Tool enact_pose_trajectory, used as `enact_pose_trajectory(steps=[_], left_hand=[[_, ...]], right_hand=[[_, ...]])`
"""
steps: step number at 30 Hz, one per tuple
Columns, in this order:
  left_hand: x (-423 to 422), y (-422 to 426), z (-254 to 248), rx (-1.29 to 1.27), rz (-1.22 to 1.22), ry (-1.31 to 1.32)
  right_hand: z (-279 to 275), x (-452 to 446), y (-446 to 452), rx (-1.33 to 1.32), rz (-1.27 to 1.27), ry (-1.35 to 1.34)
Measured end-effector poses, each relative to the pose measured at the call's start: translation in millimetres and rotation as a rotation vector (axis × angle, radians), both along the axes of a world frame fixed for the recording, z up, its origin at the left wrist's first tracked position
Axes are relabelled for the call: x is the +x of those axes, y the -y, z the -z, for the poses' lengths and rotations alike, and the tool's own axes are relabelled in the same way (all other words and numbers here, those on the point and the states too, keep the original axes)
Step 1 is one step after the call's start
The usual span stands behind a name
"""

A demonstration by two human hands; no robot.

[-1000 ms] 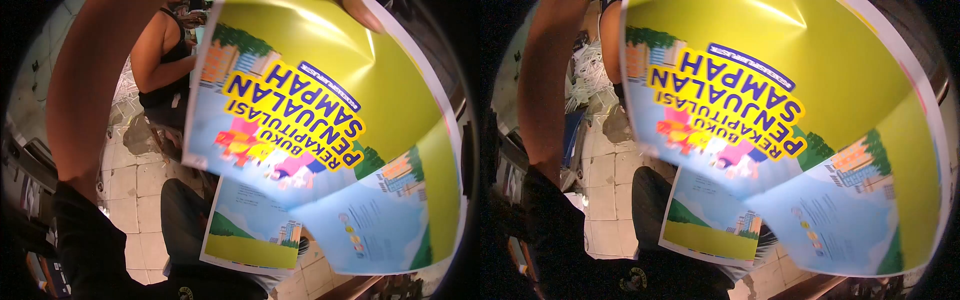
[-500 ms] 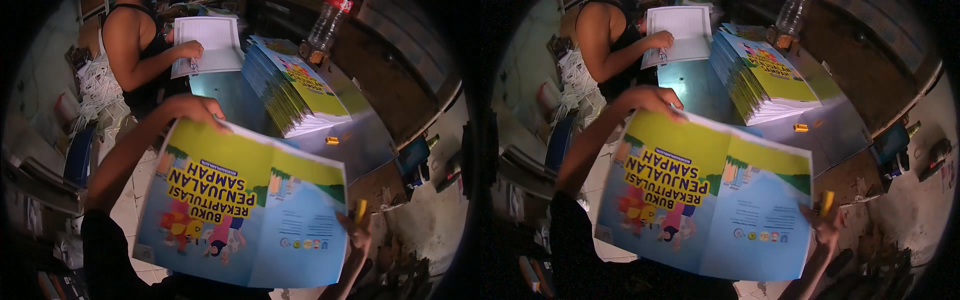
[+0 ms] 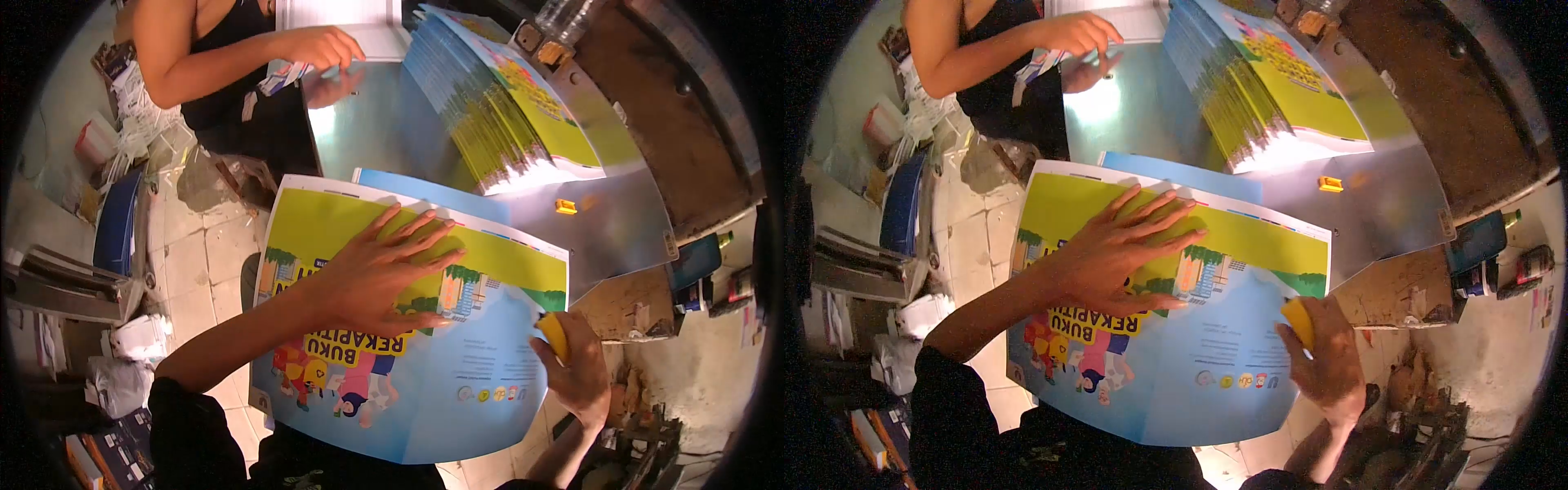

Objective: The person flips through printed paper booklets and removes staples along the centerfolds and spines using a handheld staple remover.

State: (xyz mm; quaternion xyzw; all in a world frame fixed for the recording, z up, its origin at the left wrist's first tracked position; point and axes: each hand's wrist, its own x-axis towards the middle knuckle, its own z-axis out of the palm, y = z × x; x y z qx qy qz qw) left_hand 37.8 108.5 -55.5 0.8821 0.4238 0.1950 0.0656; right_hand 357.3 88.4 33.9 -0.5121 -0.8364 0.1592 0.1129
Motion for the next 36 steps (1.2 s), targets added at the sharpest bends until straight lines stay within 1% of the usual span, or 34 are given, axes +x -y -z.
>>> enact_pose_trajectory(steps=[1,3,4,6,7,10,11,19,25,29,34,36], left_hand=[[0,1,0,-0.014,-0.006,0.013],[0,1,-2,-0.015,0.002,0.026],[0,1,-1,-0.026,-0.004,0.038],[0,1,2,0.002,-0.01,0.063],[0,1,4,-0.006,-0.016,0.077],[-1,0,9,0.003,-0.024,0.118],[-1,1,10,0.003,-0.024,0.131],[-1,1,18,-0.015,-0.039,0.197],[2,1,25,0.043,-0.048,0.269],[3,0,26,0.061,-0.048,0.31],[5,2,30,0.085,-0.062,0.345],[5,2,28,0.081,-0.072,0.326]], right_hand=[[-1,-14,-3,-0.014,-0.006,0.013],[0,-43,-11,-0.162,0.028,-0.273],[4,-51,-15,-0.174,0.024,-0.262],[18,-63,-26,-0.041,-0.208,-0.337],[23,-67,-34,-0.052,-0.278,-0.317],[33,-76,-45,-0.063,-0.329,-0.333],[31,-81,-45,-0.064,-0.302,-0.369],[29,-80,-55,-0.063,-0.323,-0.236],[25,-83,-59,-0.082,-0.327,-0.178],[23,-86,-61,-0.079,-0.362,-0.198],[15,-90,-60,0.0,-0.43,-0.049],[18,-87,-63,-0.033,-0.425,-0.078]])
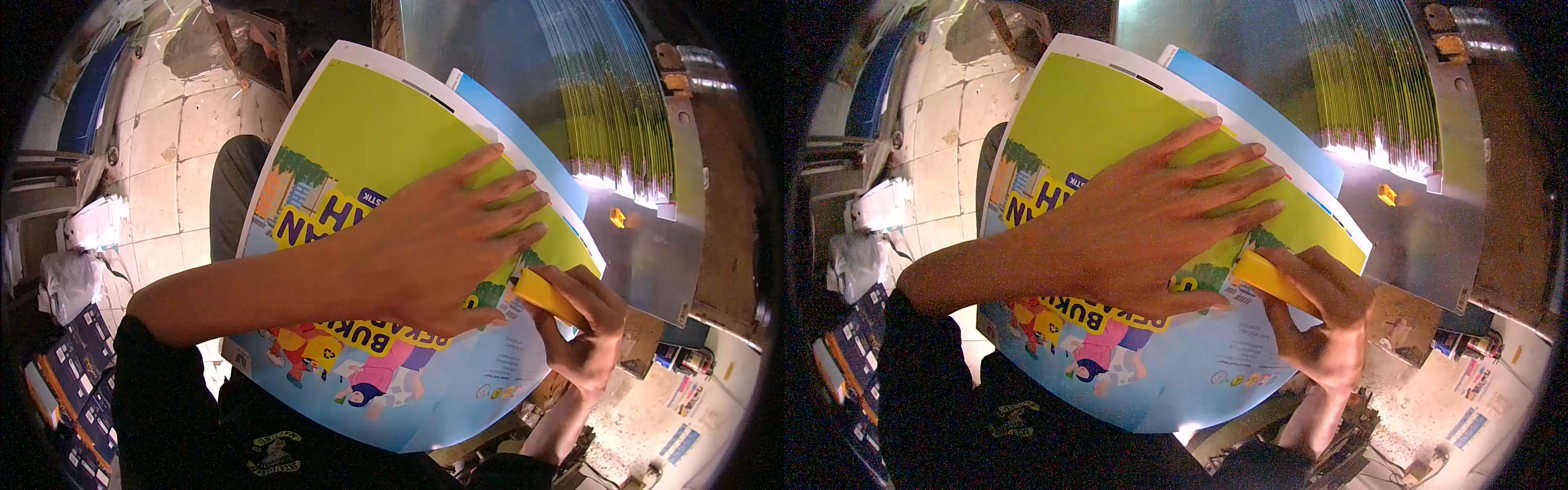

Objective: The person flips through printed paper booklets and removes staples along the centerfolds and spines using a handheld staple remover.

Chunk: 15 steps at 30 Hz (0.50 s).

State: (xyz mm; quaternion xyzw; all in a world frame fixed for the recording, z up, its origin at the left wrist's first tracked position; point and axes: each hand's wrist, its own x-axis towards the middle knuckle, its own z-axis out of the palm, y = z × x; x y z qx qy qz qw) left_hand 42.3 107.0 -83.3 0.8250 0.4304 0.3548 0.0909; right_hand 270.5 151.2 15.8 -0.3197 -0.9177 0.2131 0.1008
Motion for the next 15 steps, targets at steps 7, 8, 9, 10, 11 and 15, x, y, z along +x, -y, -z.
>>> enact_pose_trajectory(steps=[7,8,9,10,11,15], left_hand=[[0,0,0,-0.004,0.024,-0.004],[0,-1,-1,-0.013,0.023,-0.01],[-1,-1,-2,-0.019,0.022,-0.018],[0,-1,-2,-0.016,0.031,-0.023],[0,-2,-2,-0.033,0.03,-0.031],[-2,-1,-8,-0.067,0.044,-0.083]], right_hand=[[26,10,2,0.05,-0.023,-0.147],[28,12,2,0.051,-0.014,-0.15],[30,14,2,0.062,-0.018,-0.157],[30,15,2,0.074,-0.024,-0.165],[30,15,2,0.079,-0.016,-0.171],[24,13,6,-0.12,0.113,-0.206]])
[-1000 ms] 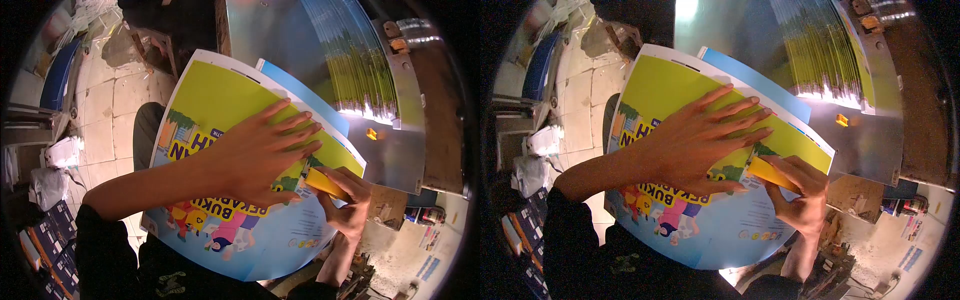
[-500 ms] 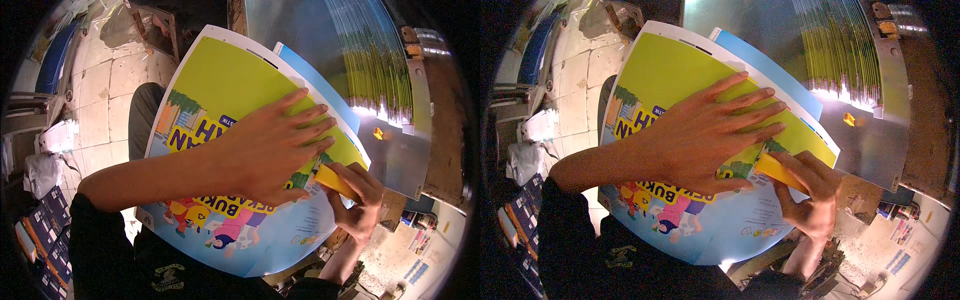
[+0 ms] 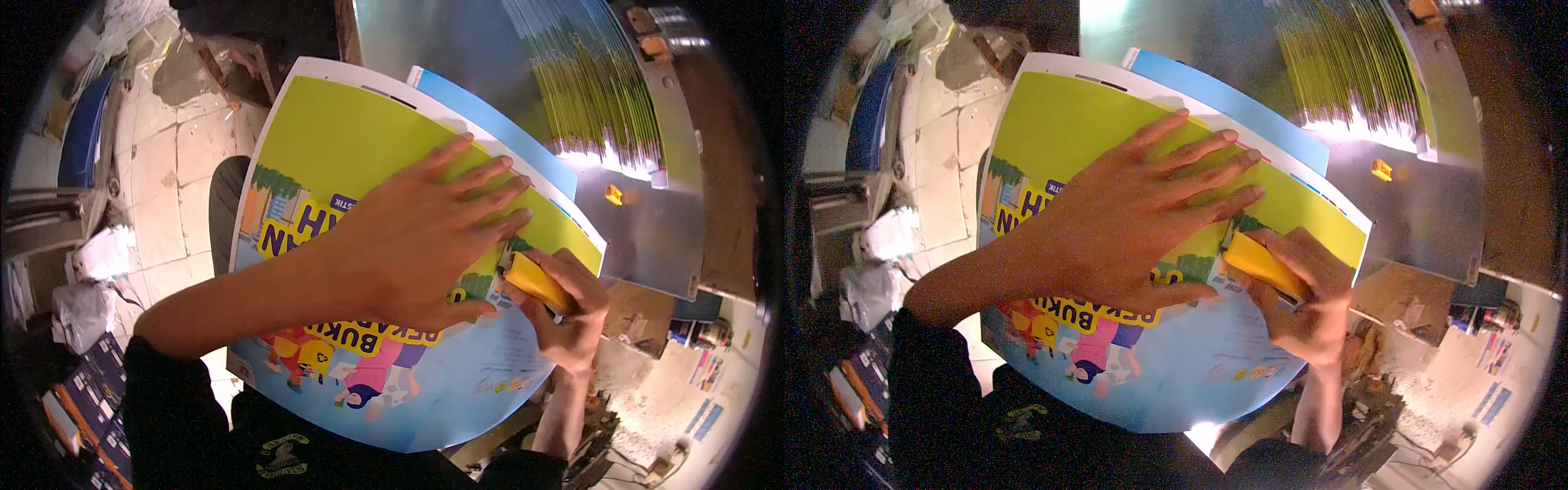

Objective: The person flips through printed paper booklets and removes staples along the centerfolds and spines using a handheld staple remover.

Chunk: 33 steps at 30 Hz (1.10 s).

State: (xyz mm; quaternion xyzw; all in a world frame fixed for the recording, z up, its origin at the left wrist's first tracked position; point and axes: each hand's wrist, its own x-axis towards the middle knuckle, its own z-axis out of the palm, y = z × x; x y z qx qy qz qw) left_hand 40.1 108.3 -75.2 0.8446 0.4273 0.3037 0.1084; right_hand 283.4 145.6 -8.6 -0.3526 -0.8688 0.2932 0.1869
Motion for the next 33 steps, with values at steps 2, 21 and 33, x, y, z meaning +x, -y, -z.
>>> enact_pose_trajectory(steps=[2,21,33], left_hand=[[0,0,-2,-0.002,0.007,-0.022],[19,16,-37,-0.253,-0.029,0.268],[43,23,-33,-0.16,-0.196,0.292]], right_hand=[[2,1,1,-0.177,0.101,-0.018],[24,12,-12,-0.593,0.273,-0.581],[26,12,-10,-0.586,0.227,-0.628]])
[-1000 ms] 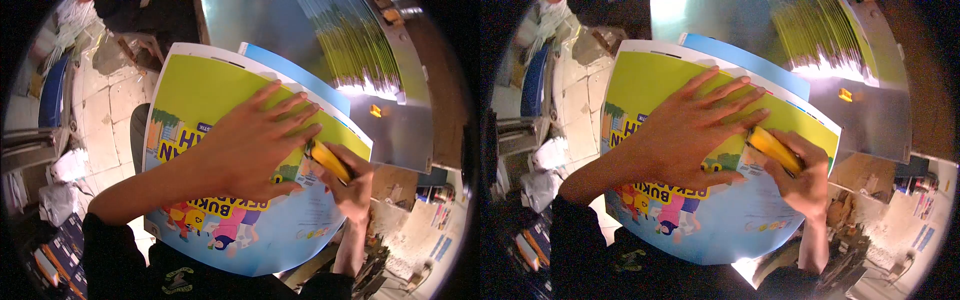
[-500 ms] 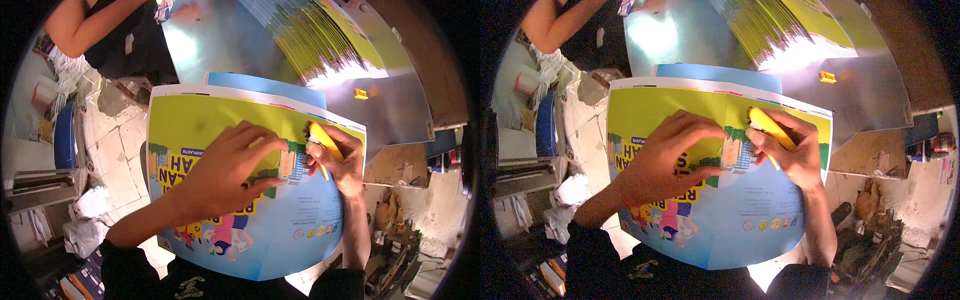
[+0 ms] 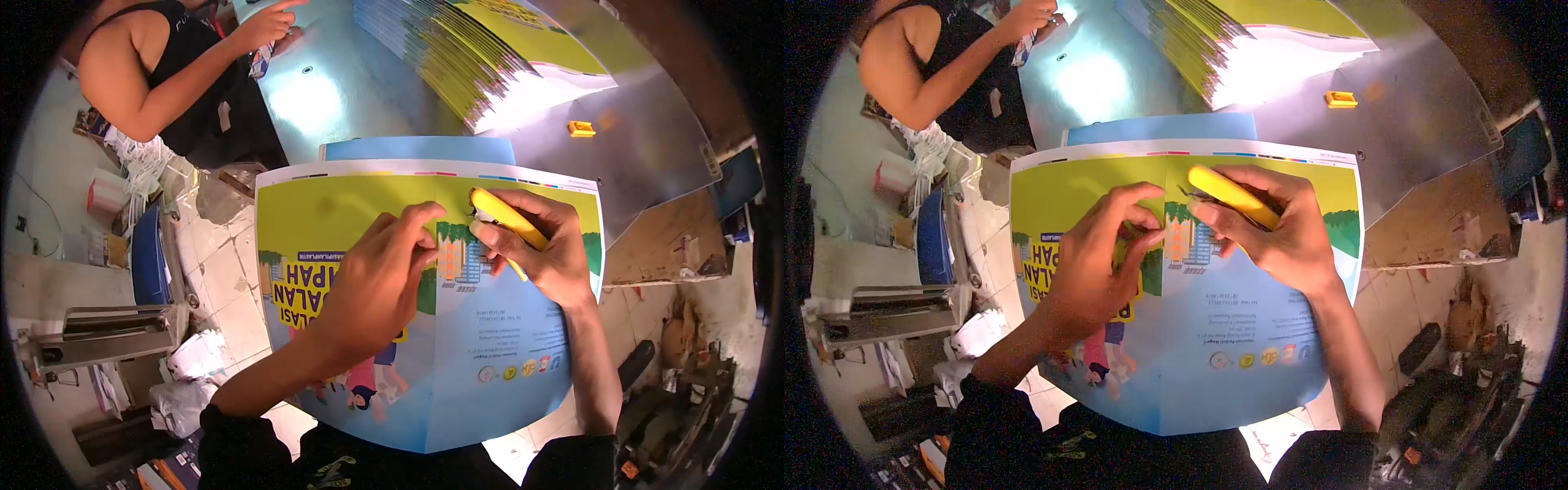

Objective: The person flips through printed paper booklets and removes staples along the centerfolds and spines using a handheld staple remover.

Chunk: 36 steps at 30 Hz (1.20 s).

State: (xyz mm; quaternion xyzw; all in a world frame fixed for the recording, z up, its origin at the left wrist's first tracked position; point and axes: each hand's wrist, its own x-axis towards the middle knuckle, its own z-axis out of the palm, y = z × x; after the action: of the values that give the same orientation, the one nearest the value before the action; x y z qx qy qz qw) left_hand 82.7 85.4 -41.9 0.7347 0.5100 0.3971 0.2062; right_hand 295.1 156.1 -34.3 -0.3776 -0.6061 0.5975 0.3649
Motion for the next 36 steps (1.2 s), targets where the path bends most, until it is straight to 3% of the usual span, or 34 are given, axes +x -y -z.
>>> enact_pose_trajectory(steps=[8,11,14,16,18,21,24,25,27,28,31,32,34,35,36], left_hand=[[7,-3,0,0.067,0.044,-0.207],[7,-4,0,0.043,0.051,-0.202],[-5,-14,2,0.028,0.165,-0.014],[-21,-23,-1,-0.044,0.325,-0.064],[-22,-25,-1,-0.009,0.304,-0.114],[-22,-29,-10,0.267,0.401,-0.372],[-22,-30,-13,0.202,0.418,-0.4],[-19,-25,-10,0.196,0.419,-0.403],[-9,-9,0,-0.067,0.087,-0.096],[-12,-10,2,-0.07,0.087,-0.097],[-26,-20,-1,0.119,0.462,-0.144],[-31,-19,-3,0.117,0.467,-0.145],[-45,-12,-7,0.041,0.345,-0.187],[-57,-9,-14,0.076,0.146,-0.243],[-66,-7,-22,-0.064,-0.118,-0.16]], right_hand=[[2,1,0,-0.002,0.0,0.0],[2,0,1,-0.019,0.008,-0.006],[2,-2,0,-0.021,0.018,-0.029],[2,-3,2,-0.025,0.019,-0.024],[0,-5,1,-0.025,0.023,-0.016],[0,-6,1,-0.023,0.056,0.016],[4,-6,-1,-0.004,0.034,0.006],[3,-8,0,0.009,0.05,0.008],[2,-9,1,0.016,0.064,0.007],[2,-9,1,0.006,0.056,0.004],[-1,-6,0,0.002,0.045,0.042],[-1,-6,-1,0.011,0.039,0.083],[0,-7,0,0.029,0.048,0.066],[0,-8,0,0.056,0.054,0.051],[1,-9,0,0.058,0.055,0.043]])
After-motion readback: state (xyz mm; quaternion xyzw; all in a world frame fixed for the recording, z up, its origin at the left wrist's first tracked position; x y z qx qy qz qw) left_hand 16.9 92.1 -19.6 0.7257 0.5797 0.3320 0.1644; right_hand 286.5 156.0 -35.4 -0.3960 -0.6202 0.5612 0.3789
